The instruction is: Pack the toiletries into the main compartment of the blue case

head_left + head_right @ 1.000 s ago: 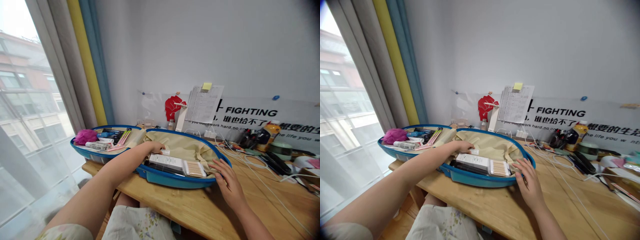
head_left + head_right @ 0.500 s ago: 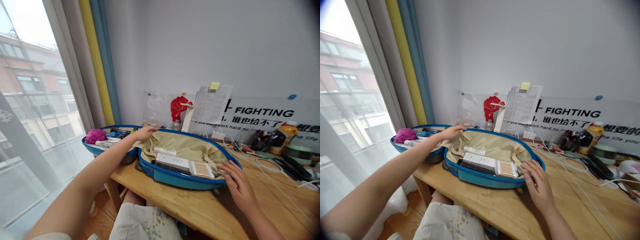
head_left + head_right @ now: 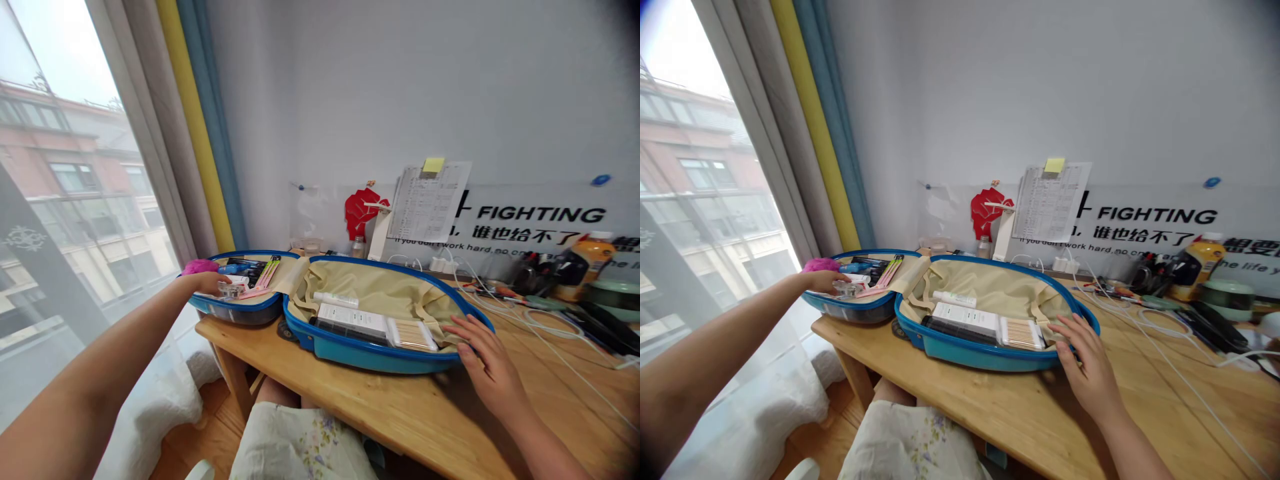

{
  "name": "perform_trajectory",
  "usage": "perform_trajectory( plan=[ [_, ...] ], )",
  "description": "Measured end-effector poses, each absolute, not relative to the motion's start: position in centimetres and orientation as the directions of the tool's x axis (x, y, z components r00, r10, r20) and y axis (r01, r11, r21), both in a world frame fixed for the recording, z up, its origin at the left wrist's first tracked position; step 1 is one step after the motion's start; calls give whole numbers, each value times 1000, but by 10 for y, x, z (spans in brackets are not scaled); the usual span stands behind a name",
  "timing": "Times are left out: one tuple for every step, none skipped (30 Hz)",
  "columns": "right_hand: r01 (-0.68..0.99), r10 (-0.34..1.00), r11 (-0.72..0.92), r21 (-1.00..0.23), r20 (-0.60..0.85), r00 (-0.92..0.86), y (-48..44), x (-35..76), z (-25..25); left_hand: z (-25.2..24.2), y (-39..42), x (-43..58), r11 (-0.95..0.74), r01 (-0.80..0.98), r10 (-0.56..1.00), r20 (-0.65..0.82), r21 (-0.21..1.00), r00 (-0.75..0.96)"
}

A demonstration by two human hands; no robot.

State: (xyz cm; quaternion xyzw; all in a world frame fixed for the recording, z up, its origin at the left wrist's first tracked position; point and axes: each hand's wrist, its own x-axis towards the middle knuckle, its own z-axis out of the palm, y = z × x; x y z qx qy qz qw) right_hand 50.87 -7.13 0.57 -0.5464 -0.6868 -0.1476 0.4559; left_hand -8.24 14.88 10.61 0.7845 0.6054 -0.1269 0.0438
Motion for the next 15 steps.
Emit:
perform_trajectory(
  plan=[
    [885, 616, 356, -299, 787, 18, -71, 509, 6, 104, 151, -83, -271, 958, 934, -267, -96, 238],
    [885, 617, 355, -302, 787, 21, -72, 509, 6, 102, 153, -83, -279, 954, 930, -279, -106, 241],
    [885, 618, 354, -303, 786, 22, -72, 508, 6, 100, 155, -82, -286, 951, 926, -288, -116, 244],
    [885, 621, 352, -303, 784, 21, -72, 508, 6, 98, 157, -81, -293, 948, 923, -294, -125, 247],
    [886, 625, 351, -304, 781, 20, -73, 508, 7, 97, 158, -80, -298, 945, 922, -298, -134, 248],
    [886, 632, 349, -306, 775, 19, -73, 508, 7, 95, 159, -79, -300, 943, 922, -298, -143, 248],
    [885, 637, 347, -309, 770, 19, -73, 508, 8, 94, 159, -77, -302, 942, 922, -297, -150, 249],
    [885, 640, 346, -313, 768, 21, -74, 508, 8, 94, 159, -76, -302, 941, 923, -293, -155, 249],
    [884, 640, 346, -314, 768, 22, -74, 507, 8, 94, 158, -76, -302, 940, 925, -288, -158, 249],
    [884, 637, 347, -313, 770, 23, -74, 507, 9, 94, 157, -75, -303, 940, 926, -281, -158, 251],
    [885, 634, 347, -311, 773, 24, -74, 507, 9, 95, 155, -75, -304, 940, 928, -272, -156, 255],
    [885, 630, 348, -309, 776, 24, -74, 507, 9, 97, 152, -76, -306, 940, 930, -258, -153, 261],
    [885, 626, 349, -307, 779, 23, -74, 506, 8, 99, 150, -76, -310, 939, 932, -242, -149, 269],
    [885, 623, 352, -305, 782, 22, -74, 506, 8, 102, 148, -77, -314, 939, 935, -220, -144, 279],
    [884, 618, 356, -303, 786, 20, -73, 506, 8, 105, 146, -77, -317, 938, 938, -193, -140, 288]
  ],
)
